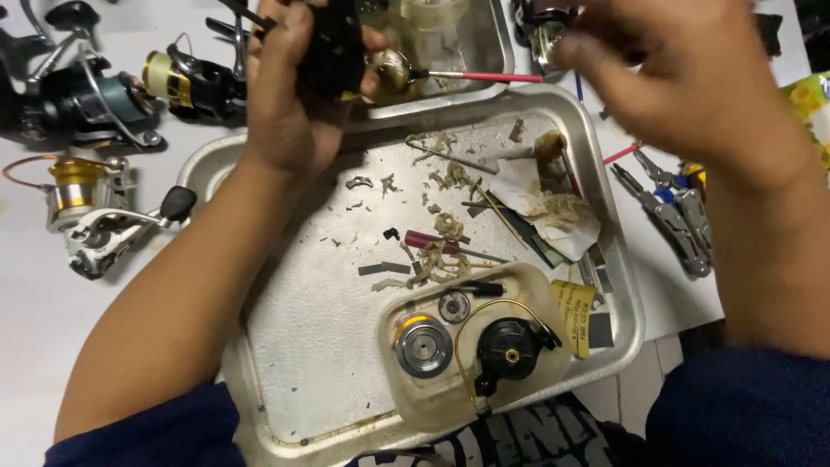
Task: Disassembling a fishing reel using a screwdriver and a multi-tool on a workbench to access internal parts.
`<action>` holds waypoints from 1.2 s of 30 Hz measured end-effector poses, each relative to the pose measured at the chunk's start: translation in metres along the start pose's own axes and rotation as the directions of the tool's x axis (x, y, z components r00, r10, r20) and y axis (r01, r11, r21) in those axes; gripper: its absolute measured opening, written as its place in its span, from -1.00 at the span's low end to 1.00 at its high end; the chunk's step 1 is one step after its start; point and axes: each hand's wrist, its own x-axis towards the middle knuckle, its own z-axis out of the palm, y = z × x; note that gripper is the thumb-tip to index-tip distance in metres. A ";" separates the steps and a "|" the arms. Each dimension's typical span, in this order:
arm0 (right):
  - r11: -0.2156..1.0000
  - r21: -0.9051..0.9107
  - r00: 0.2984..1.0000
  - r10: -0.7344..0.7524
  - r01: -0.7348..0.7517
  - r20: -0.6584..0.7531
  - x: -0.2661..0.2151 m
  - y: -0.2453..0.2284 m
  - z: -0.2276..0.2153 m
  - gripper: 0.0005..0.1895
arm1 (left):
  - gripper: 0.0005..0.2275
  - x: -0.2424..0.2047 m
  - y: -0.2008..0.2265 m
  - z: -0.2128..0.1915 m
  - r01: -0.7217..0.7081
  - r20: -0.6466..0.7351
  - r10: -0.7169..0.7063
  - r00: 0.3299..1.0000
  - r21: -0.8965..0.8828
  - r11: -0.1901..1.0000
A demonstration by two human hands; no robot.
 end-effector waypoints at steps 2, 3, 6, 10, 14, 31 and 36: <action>0.997 -0.048 0.998 -0.052 0.054 0.036 -0.012 -0.008 0.011 -0.77 | -0.67 0.002 0.003 -0.004 0.002 0.007 -0.002 1.000 0.020 1.000; 0.989 -0.090 0.991 -0.113 0.120 0.075 -0.018 -0.012 0.017 -0.72 | -0.63 0.002 0.003 -0.007 -0.004 0.007 0.003 1.000 0.044 0.999; 0.992 -0.127 0.978 0.039 -0.013 0.207 -0.041 -0.023 0.031 -0.69 | -0.68 0.001 0.003 -0.006 -0.012 -0.047 0.016 0.999 0.095 0.995; 0.975 -0.190 0.912 0.179 -0.114 0.370 -0.066 -0.029 0.050 -0.69 | -0.70 0.000 0.006 -0.001 -0.004 -0.049 0.012 0.999 0.155 0.988; 0.976 -0.121 0.903 0.214 -0.182 0.372 -0.077 -0.030 0.063 -0.68 | -0.69 -0.001 0.006 -0.007 -0.017 -0.015 0.020 1.000 0.179 0.984; 0.993 0.056 0.992 0.099 -0.104 0.083 -0.094 -0.029 0.044 -0.92 | -0.75 -0.002 0.006 -0.017 -0.009 -0.021 0.012 1.000 0.148 0.989; 0.970 -0.221 0.965 0.150 -0.102 0.216 -0.065 -0.018 0.077 -0.88 | -0.65 0.001 0.001 -0.013 -0.118 0.051 0.112 0.992 0.131 0.984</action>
